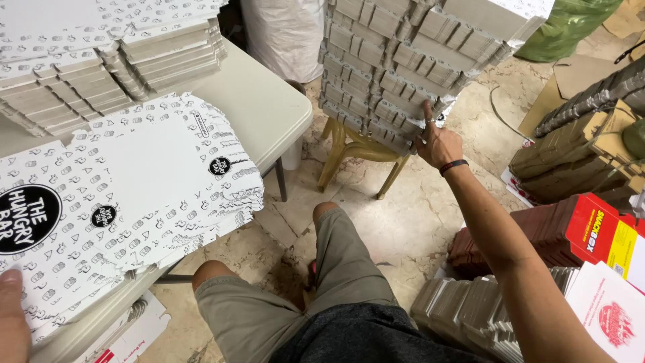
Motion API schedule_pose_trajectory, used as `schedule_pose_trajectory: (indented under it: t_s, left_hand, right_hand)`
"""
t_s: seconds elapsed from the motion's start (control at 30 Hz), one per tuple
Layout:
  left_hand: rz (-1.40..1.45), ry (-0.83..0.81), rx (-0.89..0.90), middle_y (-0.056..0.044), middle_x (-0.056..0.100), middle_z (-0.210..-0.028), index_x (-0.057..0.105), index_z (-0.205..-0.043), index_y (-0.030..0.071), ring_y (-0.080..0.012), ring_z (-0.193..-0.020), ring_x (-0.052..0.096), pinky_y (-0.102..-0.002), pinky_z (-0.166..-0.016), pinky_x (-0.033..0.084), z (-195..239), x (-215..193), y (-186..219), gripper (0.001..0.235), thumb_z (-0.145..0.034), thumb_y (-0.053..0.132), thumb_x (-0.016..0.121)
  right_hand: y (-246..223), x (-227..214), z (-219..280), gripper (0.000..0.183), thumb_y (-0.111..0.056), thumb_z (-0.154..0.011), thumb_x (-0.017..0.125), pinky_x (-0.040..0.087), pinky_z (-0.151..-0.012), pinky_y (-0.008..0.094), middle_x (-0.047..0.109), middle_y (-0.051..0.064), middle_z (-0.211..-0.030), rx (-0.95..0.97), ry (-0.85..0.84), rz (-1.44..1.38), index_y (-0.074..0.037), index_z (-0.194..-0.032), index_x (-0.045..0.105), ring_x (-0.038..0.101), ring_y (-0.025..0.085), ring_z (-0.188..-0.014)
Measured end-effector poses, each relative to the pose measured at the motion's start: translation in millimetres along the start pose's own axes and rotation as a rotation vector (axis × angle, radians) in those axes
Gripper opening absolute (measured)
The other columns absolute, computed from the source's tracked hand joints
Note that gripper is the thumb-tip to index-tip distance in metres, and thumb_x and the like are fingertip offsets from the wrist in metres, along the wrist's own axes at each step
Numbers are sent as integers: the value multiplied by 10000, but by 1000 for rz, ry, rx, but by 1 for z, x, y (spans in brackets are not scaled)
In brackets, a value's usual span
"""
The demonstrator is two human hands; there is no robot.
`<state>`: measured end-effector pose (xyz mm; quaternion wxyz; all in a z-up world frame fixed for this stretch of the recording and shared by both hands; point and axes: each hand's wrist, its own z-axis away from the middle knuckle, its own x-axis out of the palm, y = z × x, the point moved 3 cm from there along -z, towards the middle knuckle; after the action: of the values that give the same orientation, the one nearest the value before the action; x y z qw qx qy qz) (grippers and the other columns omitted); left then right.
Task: Moving stacks of flat-packed cardboard boxes from a large pile to a table and inspecting them.
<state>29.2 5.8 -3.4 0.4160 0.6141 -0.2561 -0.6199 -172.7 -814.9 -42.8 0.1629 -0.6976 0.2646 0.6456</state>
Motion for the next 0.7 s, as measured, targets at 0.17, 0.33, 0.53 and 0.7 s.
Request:
schedule_pose_trajectory:
  t_s: [0.17,0.33,0.53,0.7]
  left_hand:
    - [-18,22,-25,-64,655,-1135,619,-1417,133,-271,-832,614,-441,-691,503,-22,1,-27,404,-1342,524,554]
    - [-14,4,91,-74,645,-1106,634,-1365,77,-258,-789,586,-418,-684,474,-4,0,-6,388,-1388,460,576]
    - [-13,43,-16,5,617,-993,601,-1217,177,-186,-703,561,-381,-584,451,-31,2,-50,412,-1387,552,608]
    - [-77,55,-22,-25,588,-919,623,-1153,120,-228,-614,526,-423,-519,430,-39,-1,-55,528,-1431,569,631]
  right_hand:
    - [4,-16,-4,966,-245,-999,614,506,-471,424,658,117,-680,12,129,-127,-244,-1670,-80,585,306,-498]
    - [10,-16,-8,1072,-324,-1024,663,501,-463,414,662,197,-709,52,75,-102,-232,-1631,-216,576,324,-513]
    - [5,-35,-8,958,-252,-1051,642,530,-427,388,779,84,-914,-34,334,-169,-200,-1653,-100,687,253,-579]
    - [5,-49,-7,942,-261,-1057,637,509,-475,424,786,49,-911,-62,372,-233,-211,-1656,-90,694,274,-609]
